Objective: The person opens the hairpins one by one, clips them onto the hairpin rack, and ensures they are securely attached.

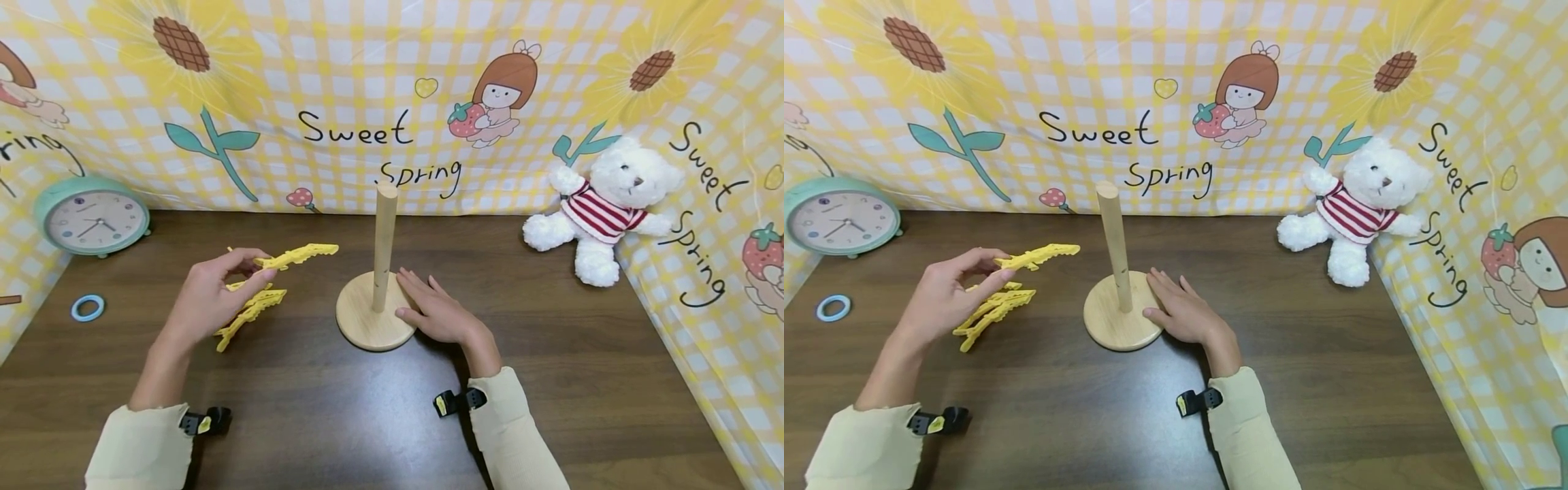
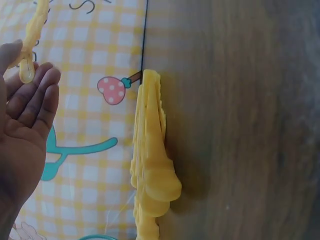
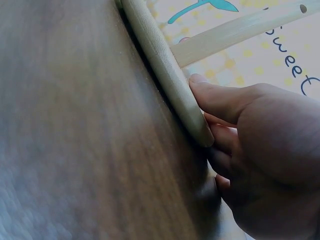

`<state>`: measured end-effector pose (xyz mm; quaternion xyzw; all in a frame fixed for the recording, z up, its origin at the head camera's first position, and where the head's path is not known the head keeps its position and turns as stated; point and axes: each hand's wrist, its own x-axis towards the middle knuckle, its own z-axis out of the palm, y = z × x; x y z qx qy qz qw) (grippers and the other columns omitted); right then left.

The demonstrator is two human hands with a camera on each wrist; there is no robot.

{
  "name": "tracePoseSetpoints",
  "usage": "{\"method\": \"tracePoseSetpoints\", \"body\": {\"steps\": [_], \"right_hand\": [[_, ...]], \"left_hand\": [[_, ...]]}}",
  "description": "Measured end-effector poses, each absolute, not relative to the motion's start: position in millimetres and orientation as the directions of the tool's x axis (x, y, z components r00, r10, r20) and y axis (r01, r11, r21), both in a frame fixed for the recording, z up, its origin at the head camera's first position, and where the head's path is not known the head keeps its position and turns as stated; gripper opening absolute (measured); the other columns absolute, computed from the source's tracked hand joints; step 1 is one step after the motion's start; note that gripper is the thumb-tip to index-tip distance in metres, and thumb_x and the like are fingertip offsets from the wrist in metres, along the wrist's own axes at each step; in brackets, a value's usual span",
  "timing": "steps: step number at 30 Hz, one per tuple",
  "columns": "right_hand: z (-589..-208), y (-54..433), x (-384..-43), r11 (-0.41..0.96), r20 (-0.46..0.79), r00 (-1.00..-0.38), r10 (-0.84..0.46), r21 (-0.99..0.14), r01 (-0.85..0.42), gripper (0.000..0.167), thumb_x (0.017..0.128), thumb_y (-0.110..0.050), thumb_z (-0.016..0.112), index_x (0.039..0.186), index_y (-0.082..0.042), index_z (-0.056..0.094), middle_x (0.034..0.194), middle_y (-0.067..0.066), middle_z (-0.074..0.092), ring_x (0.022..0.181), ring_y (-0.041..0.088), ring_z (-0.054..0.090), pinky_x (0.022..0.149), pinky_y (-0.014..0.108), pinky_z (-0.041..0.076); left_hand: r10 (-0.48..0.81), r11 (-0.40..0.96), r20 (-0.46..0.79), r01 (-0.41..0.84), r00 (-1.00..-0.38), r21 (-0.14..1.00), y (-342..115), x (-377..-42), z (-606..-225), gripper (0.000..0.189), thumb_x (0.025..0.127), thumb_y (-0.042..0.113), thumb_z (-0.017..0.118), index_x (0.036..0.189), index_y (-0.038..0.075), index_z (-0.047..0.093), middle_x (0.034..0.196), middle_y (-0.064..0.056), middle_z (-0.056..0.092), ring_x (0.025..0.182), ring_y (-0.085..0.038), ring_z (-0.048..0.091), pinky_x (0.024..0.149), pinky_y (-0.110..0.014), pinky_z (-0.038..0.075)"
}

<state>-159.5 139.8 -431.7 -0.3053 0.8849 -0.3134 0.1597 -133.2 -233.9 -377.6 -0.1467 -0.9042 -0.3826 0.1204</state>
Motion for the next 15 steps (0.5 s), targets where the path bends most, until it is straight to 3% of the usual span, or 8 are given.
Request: {"method": "tracePoseSetpoints", "body": {"steps": [3,8,15], "right_hand": [[-431.9,139.6,-160.0,0.618,-0.094,-0.763,-0.64,-0.654,-0.437,0.068,0.108,-0.03,0.052,0.161,-0.002,0.019,0.167,0.014,0.014,0.154,0.026,0.011,0.123,0.045,-0.001],[-432.6,138.2,-161.5,0.617,-0.091,-0.764,-0.638,-0.654,-0.437,0.069,0.107,-0.03,0.053,0.161,-0.003,0.018,0.167,0.014,0.014,0.154,0.025,0.01,0.123,0.045,-0.002],[-431.9,138.6,-161.0,0.625,-0.095,-0.77,-0.63,-0.651,-0.431,0.069,0.107,-0.03,0.053,0.16,-0.002,0.019,0.167,0.014,0.015,0.154,0.025,0.011,0.123,0.045,-0.001]], "left_hand": [[0.206,0.684,0.354,0.393,-0.912,0.615,-229.7,-131.3,-378.8,0.023,0.096,0.022,0.073,0.113,0.006,0.072,0.094,-0.006,0.073,0.087,-0.023,0.069,0.077,-0.016,0.047],[0.25,0.705,0.384,0.439,-0.889,0.556,-226.7,-129.9,-379.5,0.016,0.094,0.022,0.075,0.104,0.01,0.073,0.086,0.002,0.07,0.076,-0.015,0.059,0.065,-0.028,0.045],[0.317,0.694,0.398,0.496,-0.861,0.522,-220.8,-133.4,-379.9,0.01,0.091,0.014,0.078,0.091,0.015,0.068,0.072,0.008,0.058,0.065,-0.011,0.049,0.055,-0.026,0.039]]}}
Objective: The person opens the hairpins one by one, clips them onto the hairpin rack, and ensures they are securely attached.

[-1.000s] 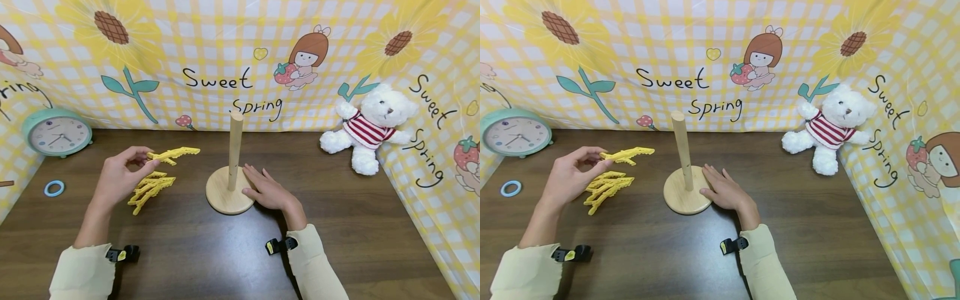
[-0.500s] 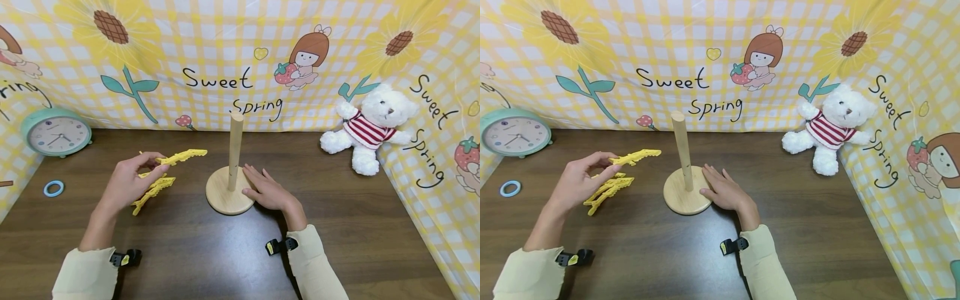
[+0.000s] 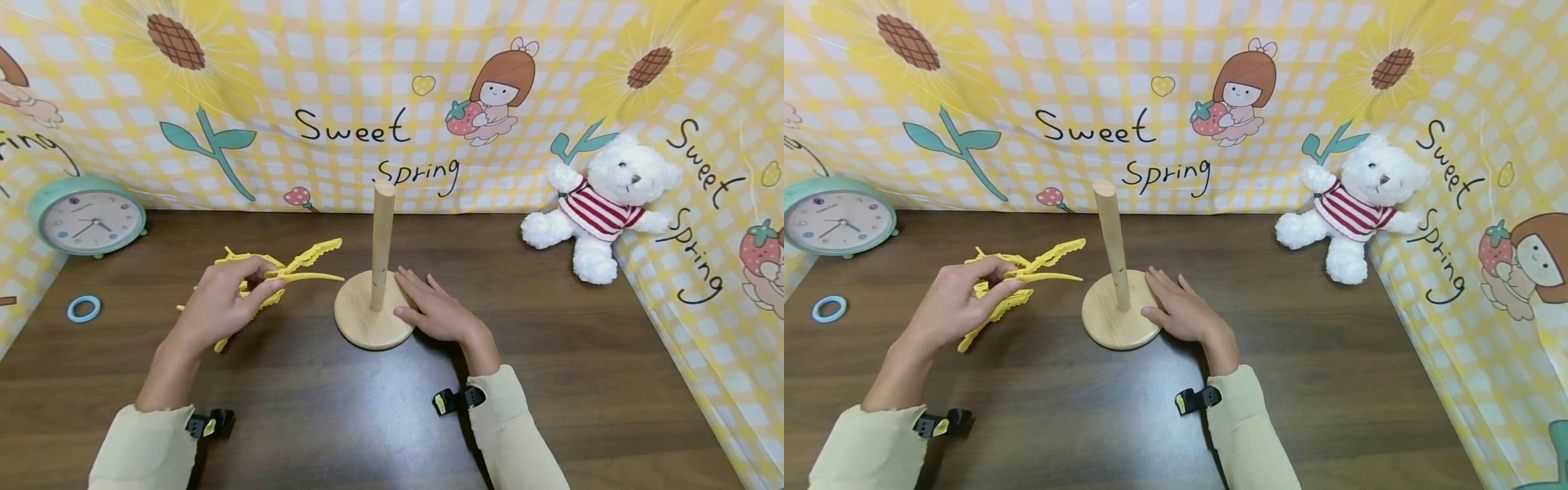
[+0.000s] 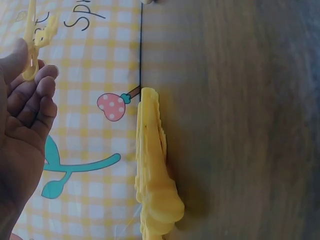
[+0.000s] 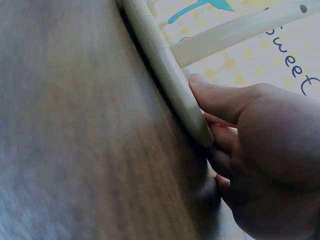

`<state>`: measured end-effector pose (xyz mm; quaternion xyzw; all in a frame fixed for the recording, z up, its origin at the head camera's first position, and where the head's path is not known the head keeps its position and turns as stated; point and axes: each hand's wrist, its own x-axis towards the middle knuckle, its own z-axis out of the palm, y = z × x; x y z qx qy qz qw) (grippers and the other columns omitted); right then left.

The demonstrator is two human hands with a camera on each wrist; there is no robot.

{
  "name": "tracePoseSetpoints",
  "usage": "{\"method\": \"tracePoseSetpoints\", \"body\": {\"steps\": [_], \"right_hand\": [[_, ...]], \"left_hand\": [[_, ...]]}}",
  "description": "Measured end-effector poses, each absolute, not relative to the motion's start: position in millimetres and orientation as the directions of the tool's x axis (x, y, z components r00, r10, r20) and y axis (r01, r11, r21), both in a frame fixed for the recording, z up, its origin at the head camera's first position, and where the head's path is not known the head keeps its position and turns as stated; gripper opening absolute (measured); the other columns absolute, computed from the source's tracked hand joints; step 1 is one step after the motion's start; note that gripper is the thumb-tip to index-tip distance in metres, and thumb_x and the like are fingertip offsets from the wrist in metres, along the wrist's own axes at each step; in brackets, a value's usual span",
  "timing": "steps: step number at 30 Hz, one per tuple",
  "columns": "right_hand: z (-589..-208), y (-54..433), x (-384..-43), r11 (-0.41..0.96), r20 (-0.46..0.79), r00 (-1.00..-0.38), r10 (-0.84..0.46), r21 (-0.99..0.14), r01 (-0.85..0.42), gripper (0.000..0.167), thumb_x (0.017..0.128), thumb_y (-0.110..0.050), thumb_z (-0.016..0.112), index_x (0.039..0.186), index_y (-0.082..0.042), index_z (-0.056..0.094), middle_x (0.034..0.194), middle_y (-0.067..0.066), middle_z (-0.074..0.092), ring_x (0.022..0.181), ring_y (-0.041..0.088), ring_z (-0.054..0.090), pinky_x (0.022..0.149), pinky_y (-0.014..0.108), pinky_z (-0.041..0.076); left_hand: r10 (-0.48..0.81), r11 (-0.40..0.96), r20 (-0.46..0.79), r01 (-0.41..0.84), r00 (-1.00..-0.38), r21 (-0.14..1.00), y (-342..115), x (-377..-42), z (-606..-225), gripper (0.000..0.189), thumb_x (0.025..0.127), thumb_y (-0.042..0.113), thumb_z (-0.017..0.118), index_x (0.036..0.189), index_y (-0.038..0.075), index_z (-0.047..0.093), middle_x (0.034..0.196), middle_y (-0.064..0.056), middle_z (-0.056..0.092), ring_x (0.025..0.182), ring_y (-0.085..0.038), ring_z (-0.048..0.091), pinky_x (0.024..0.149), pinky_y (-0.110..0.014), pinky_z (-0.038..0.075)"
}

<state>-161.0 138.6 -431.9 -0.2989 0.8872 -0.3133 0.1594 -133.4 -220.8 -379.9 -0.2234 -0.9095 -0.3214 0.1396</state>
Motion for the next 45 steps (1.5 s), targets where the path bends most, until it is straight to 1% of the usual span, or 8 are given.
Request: {"method": "tracePoseSetpoints", "body": {"steps": [7,14,19,25,27,33,39,45], "right_hand": [[-430.8,138.9,-160.6,0.627,-0.1,-0.77,-0.63,-0.652,-0.427,0.068,0.108,-0.03,0.052,0.16,-0.002,0.019,0.167,0.014,0.016,0.154,0.025,0.012,0.123,0.045,0.0],[-431.4,139.2,-161.6,0.634,-0.108,-0.773,-0.625,-0.648,-0.422,0.069,0.108,-0.031,0.052,0.161,-0.003,0.019,0.167,0.013,0.015,0.154,0.023,0.011,0.123,0.043,-0.001],[-431.3,139.8,-161.9,0.632,-0.104,-0.773,-0.626,-0.648,-0.425,0.069,0.107,-0.03,0.052,0.161,-0.003,0.019,0.167,0.014,0.015,0.154,0.025,0.011,0.123,0.044,-0.001],[-430.7,139.1,-161.4,0.643,-0.111,-0.769,-0.629,-0.63,-0.435,0.068,0.108,-0.03,0.051,0.161,-0.002,0.018,0.167,0.014,0.014,0.154,0.025,0.011,0.123,0.045,-0.001],[-430.5,138.6,-161.2,0.658,-0.121,-0.768,-0.629,-0.61,-0.442,0.068,0.108,-0.031,0.05,0.161,-0.002,0.017,0.168,0.013,0.013,0.154,0.024,0.01,0.123,0.045,0.0],[-430.4,137.5,-160.8,0.687,-0.144,-0.77,-0.622,-0.572,-0.448,0.067,0.109,-0.033,0.046,0.162,-0.005,0.016,0.168,0.012,0.012,0.154,0.023,0.009,0.122,0.046,-0.001],[-429.9,138.2,-160.9,0.703,-0.159,-0.776,-0.61,-0.562,-0.437,0.067,0.109,-0.035,0.046,0.162,-0.007,0.016,0.168,0.011,0.012,0.154,0.023,0.009,0.122,0.046,-0.002],[-428.4,138.6,-160.7,0.698,-0.16,-0.77,-0.617,-0.564,-0.441,0.067,0.109,-0.035,0.046,0.162,-0.008,0.016,0.168,0.011,0.012,0.154,0.023,0.009,0.122,0.047,-0.002]], "left_hand": [[0.351,0.686,0.431,0.542,-0.831,0.486,-210.2,-135.8,-381.1,0.01,0.088,0.012,0.08,0.089,0.014,0.071,0.071,0.009,0.058,0.064,-0.009,0.049,0.056,-0.025,0.04],[0.395,0.669,0.452,0.588,-0.8,0.455,-201.2,-137.8,-386.8,0.009,0.088,0.01,0.08,0.091,0.013,0.072,0.072,0.008,0.058,0.063,-0.009,0.048,0.058,-0.028,0.041],[0.436,0.66,0.388,0.582,-0.812,0.475,-196.5,-141.2,-390.9,0.008,0.09,0.011,0.079,0.091,0.013,0.071,0.072,0.008,0.059,0.064,-0.01,0.05,0.059,-0.029,0.043],[0.457,0.673,0.308,0.551,-0.834,0.494,-191.1,-143.8,-394.7,0.006,0.094,0.016,0.075,0.093,0.014,0.069,0.071,0.007,0.056,0.063,-0.011,0.049,0.059,-0.03,0.043],[0.462,0.672,0.299,0.55,-0.835,0.496,-189.4,-144.2,-395.8,0.006,0.094,0.017,0.075,0.094,0.014,0.069,0.071,0.007,0.056,0.062,-0.011,0.048,0.058,-0.03,0.042],[0.485,0.655,0.299,0.568,-0.822,0.498,-183.4,-144.4,-397.4,0.009,0.092,0.014,0.077,0.092,0.015,0.068,0.068,0.009,0.053,0.059,-0.009,0.045,0.055,-0.028,0.041],[0.501,0.653,0.29,0.576,-0.816,0.492,-177.5,-144.7,-397.4,0.01,0.091,0.016,0.078,0.091,0.014,0.068,0.066,0.01,0.051,0.057,-0.008,0.044,0.054,-0.028,0.039],[0.521,0.657,0.233,0.56,-0.821,0.504,-171.9,-146.3,-400.9,0.008,0.094,0.019,0.075,0.094,0.014,0.069,0.067,0.01,0.053,0.057,-0.008,0.045,0.054,-0.028,0.041]]}}
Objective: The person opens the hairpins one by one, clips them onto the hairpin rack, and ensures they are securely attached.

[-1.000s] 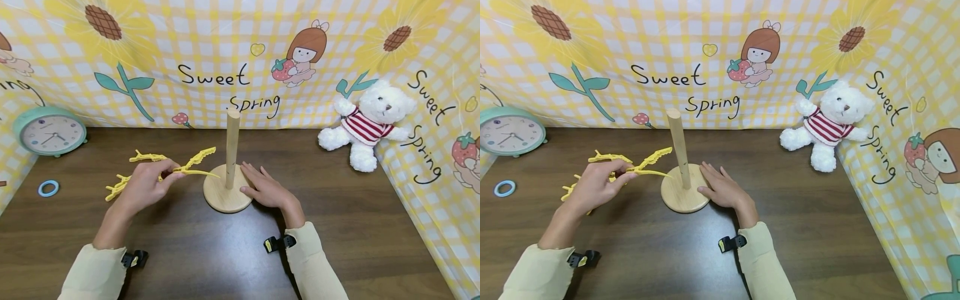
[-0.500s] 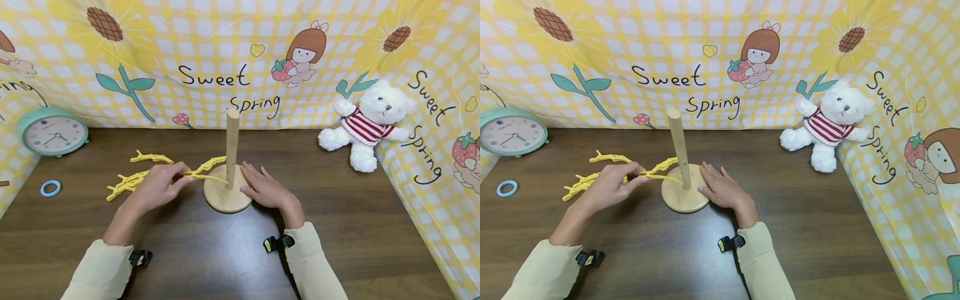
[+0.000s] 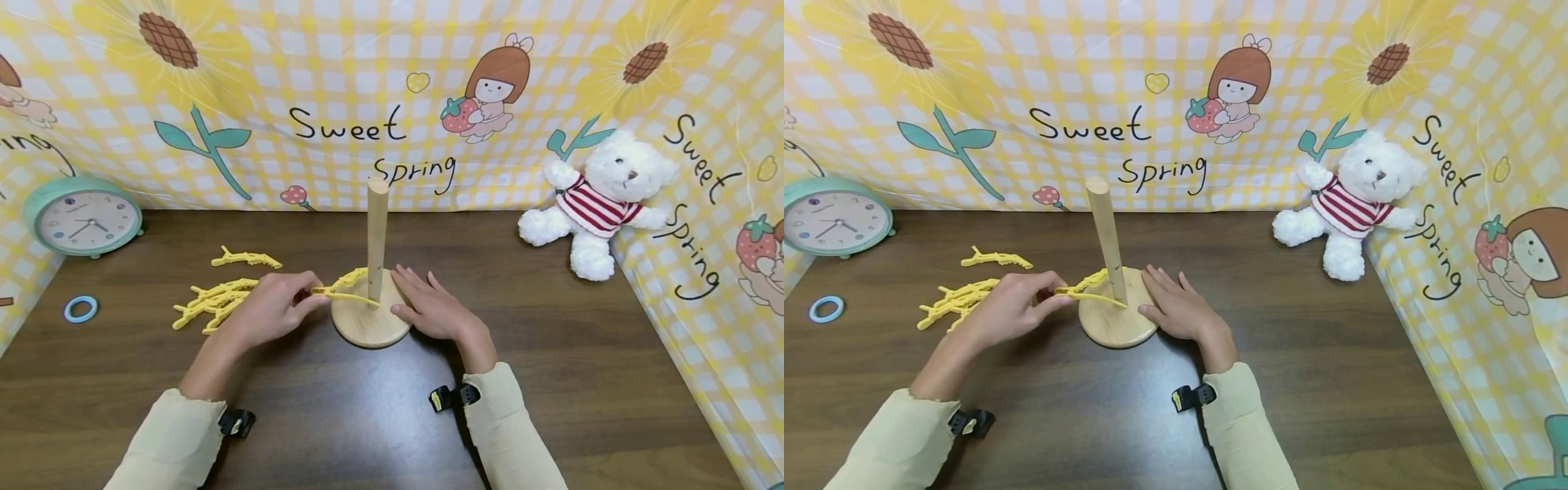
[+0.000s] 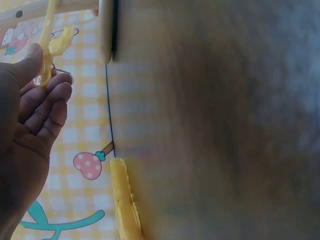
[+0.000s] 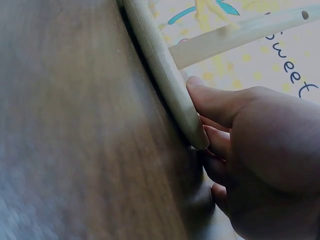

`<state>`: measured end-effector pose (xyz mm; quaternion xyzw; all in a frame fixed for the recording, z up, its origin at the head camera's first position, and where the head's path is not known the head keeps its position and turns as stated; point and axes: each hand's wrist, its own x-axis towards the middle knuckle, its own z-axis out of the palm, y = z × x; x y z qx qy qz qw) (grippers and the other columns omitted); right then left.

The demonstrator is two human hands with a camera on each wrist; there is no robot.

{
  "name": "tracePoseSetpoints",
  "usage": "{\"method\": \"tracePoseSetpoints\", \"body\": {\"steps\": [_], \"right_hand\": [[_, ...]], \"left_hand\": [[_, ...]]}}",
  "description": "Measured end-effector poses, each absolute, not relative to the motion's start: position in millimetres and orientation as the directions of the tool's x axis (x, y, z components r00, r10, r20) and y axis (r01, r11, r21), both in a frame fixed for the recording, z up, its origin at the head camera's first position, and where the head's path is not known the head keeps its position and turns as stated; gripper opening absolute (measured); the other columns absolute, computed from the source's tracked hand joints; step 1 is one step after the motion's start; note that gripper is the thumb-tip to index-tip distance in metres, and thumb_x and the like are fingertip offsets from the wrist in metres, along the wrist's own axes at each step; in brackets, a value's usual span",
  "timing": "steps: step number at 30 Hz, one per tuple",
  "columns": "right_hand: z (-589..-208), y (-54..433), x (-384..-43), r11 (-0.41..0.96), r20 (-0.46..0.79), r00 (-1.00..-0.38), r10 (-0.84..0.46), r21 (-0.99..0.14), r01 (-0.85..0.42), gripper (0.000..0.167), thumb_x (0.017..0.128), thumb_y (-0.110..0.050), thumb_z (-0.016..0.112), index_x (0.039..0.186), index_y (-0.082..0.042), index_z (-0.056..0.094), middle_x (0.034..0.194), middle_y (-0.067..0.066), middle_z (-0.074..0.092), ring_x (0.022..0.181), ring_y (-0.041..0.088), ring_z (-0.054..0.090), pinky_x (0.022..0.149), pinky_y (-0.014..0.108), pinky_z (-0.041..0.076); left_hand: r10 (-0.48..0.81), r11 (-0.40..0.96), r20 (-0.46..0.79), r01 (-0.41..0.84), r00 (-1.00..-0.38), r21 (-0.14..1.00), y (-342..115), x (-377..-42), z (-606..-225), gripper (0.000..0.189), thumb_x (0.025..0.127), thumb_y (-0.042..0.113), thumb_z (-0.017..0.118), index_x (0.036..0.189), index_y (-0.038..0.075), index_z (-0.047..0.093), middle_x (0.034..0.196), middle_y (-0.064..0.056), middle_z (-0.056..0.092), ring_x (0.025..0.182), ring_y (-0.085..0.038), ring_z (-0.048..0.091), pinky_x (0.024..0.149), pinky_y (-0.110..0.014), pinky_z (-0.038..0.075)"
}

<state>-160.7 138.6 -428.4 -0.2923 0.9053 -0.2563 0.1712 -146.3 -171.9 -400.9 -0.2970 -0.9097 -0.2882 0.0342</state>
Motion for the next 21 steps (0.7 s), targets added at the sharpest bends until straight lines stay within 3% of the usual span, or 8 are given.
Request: {"method": "tracePoseSetpoints", "body": {"steps": [21], "right_hand": [[-428.7,137.5,-159.7,0.713,-0.173,-0.776,-0.607,-0.55,-0.435,0.067,0.109,-0.035,0.046,0.162,-0.008,0.016,0.169,0.009,0.01,0.154,0.023,0.008,0.122,0.045,-0.003]], "left_hand": [[0.564,0.626,0.161,0.547,-0.81,0.556,-153.6,-151.3,-401.5,0.013,0.096,0.023,0.074,0.099,0.012,0.069,0.073,0.008,0.058,0.061,-0.009,0.05,0.055,-0.028,0.045]]}}
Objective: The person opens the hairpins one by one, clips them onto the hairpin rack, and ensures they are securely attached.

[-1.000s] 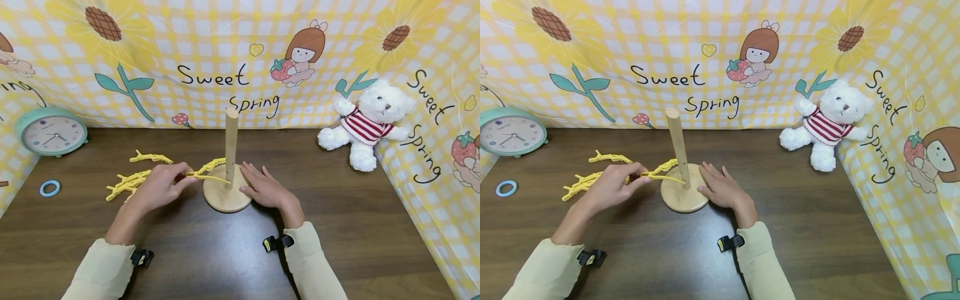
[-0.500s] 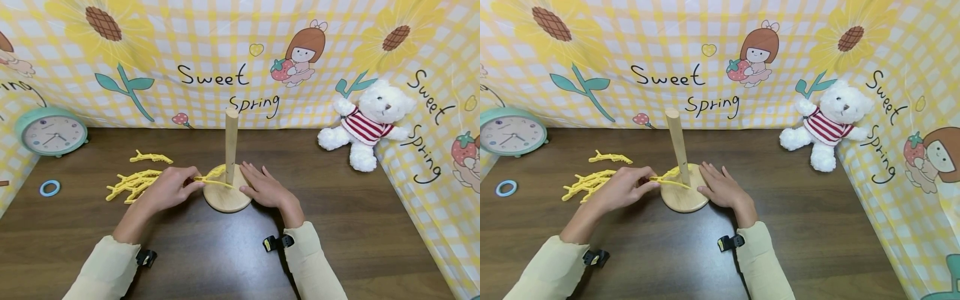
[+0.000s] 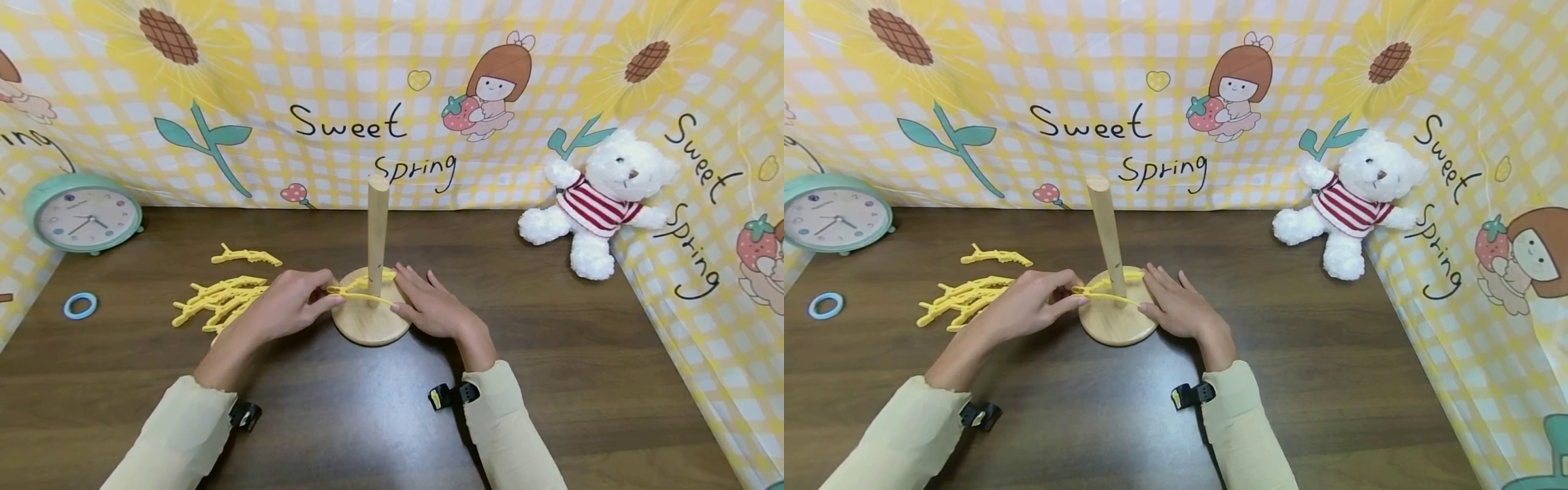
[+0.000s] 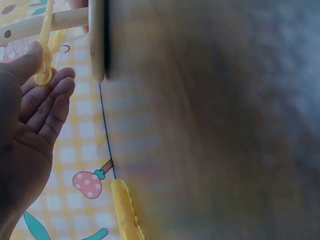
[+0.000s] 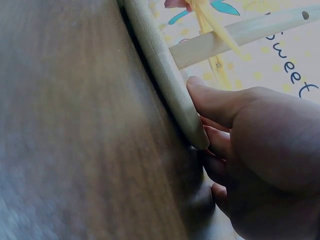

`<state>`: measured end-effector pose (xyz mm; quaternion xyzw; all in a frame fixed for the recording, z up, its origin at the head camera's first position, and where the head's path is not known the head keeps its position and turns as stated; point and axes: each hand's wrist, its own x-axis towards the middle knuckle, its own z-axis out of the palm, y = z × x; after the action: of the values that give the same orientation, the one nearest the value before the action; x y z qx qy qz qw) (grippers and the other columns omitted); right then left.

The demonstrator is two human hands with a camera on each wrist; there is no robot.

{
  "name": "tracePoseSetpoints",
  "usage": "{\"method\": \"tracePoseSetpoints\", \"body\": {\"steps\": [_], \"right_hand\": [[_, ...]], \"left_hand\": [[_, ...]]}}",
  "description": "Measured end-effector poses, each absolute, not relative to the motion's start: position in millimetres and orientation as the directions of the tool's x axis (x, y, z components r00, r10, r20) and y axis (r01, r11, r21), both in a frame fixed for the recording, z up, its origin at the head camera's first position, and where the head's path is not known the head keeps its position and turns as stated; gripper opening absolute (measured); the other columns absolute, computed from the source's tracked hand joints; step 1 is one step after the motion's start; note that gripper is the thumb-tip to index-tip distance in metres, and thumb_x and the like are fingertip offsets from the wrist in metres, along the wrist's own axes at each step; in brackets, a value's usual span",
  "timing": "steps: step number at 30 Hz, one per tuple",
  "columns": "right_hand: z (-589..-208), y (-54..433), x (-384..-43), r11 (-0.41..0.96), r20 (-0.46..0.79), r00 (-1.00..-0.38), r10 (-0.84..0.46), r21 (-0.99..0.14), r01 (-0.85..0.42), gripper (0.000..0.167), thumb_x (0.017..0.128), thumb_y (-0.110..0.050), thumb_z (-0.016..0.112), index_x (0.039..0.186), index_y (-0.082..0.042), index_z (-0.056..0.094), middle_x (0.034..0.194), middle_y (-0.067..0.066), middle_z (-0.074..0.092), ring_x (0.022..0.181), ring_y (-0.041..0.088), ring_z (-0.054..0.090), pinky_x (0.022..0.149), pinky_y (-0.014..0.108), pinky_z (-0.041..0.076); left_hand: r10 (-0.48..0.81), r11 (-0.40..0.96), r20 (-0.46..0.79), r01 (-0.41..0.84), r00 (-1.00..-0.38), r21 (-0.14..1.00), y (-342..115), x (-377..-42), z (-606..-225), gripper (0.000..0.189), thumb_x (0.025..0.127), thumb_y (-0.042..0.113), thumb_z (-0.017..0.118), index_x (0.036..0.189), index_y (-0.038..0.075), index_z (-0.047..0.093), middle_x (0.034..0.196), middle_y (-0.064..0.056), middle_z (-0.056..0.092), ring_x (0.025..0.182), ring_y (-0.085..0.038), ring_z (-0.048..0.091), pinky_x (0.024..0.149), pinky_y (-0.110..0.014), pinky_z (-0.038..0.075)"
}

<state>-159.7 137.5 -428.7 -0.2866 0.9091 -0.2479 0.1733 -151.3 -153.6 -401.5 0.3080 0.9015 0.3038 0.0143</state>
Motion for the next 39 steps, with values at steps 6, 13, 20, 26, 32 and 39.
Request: {"method": "tracePoseSetpoints", "body": {"steps": [6,13,20,26,32,39], "right_hand": [[-428.4,136.9,-160.2,0.714,-0.168,-0.777,-0.606,-0.545,-0.439,0.067,0.109,-0.034,0.046,0.162,-0.008,0.015,0.169,0.01,0.01,0.154,0.023,0.009,0.122,0.046,-0.002],[-427.1,137.4,-159.9,0.715,-0.153,-0.785,-0.6,-0.542,-0.441,0.067,0.109,-0.035,0.047,0.162,-0.008,0.016,0.168,0.009,0.012,0.154,0.023,0.011,0.123,0.046,0.0],[-428.0,138.0,-159.7,0.714,-0.154,-0.785,-0.6,-0.547,-0.438,0.068,0.108,-0.036,0.048,0.162,-0.009,0.016,0.168,0.009,0.012,0.154,0.022,0.011,0.123,0.046,-0.001],[-428.6,137.5,-160.3,0.706,-0.154,-0.78,-0.606,-0.557,-0.438,0.068,0.109,-0.036,0.048,0.162,-0.009,0.016,0.168,0.009,0.012,0.154,0.022,0.01,0.123,0.046,-0.001],[-429.8,137.2,-161.2,0.703,-0.159,-0.776,-0.611,-0.561,-0.438,0.069,0.109,-0.036,0.047,0.162,-0.008,0.015,0.168,0.009,0.012,0.154,0.023,0.01,0.123,0.046,-0.001],[-429.7,137.6,-161.3,0.706,-0.175,-0.774,-0.608,-0.564,-0.428,0.069,0.109,-0.037,0.047,0.163,-0.009,0.014,0.169,0.008,0.011,0.154,0.022,0.009,0.122,0.045,-0.002]], "left_hand": [[0.576,0.629,0.142,0.547,-0.805,0.552,-152.4,-153.3,-402.3,0.014,0.096,0.025,0.073,0.1,0.013,0.068,0.074,0.007,0.059,0.063,-0.009,0.052,0.057,-0.029,0.046],[0.589,0.617,0.078,0.51,-0.804,0.599,-153.3,-154.1,-402.1,0.019,0.095,0.026,0.074,0.106,0.012,0.068,0.083,0.007,0.064,0.072,-0.008,0.059,0.067,-0.032,0.052],[0.59,0.617,0.041,0.483,-0.806,0.621,-155.7,-153.6,-402.5,0.026,0.094,0.03,0.075,0.112,0.011,0.069,0.088,0.007,0.068,0.08,-0.008,0.063,0.072,-0.034,0.054],[0.571,0.622,0.049,0.471,-0.819,0.626,-158.7,-152.2,-402.4,0.033,0.094,0.032,0.075,0.118,0.01,0.069,0.089,0.006,0.067,0.081,-0.009,0.062,0.074,-0.036,0.054],[0.569,0.618,0.048,0.465,-0.821,0.634,-161.4,-151.4,-401.5,0.036,0.094,0.034,0.075,0.119,0.01,0.069,0.088,0.007,0.067,0.079,-0.009,0.061,0.074,-0.036,0.053],[0.524,0.618,0.044,0.415,-0.851,0.667,-172.8,-150.6,-400.9,0.037,0.094,0.038,0.074,0.121,0.013,0.068,0.103,0.001,0.07,0.089,-0.011,0.065,0.08,-0.038,0.055]]}}
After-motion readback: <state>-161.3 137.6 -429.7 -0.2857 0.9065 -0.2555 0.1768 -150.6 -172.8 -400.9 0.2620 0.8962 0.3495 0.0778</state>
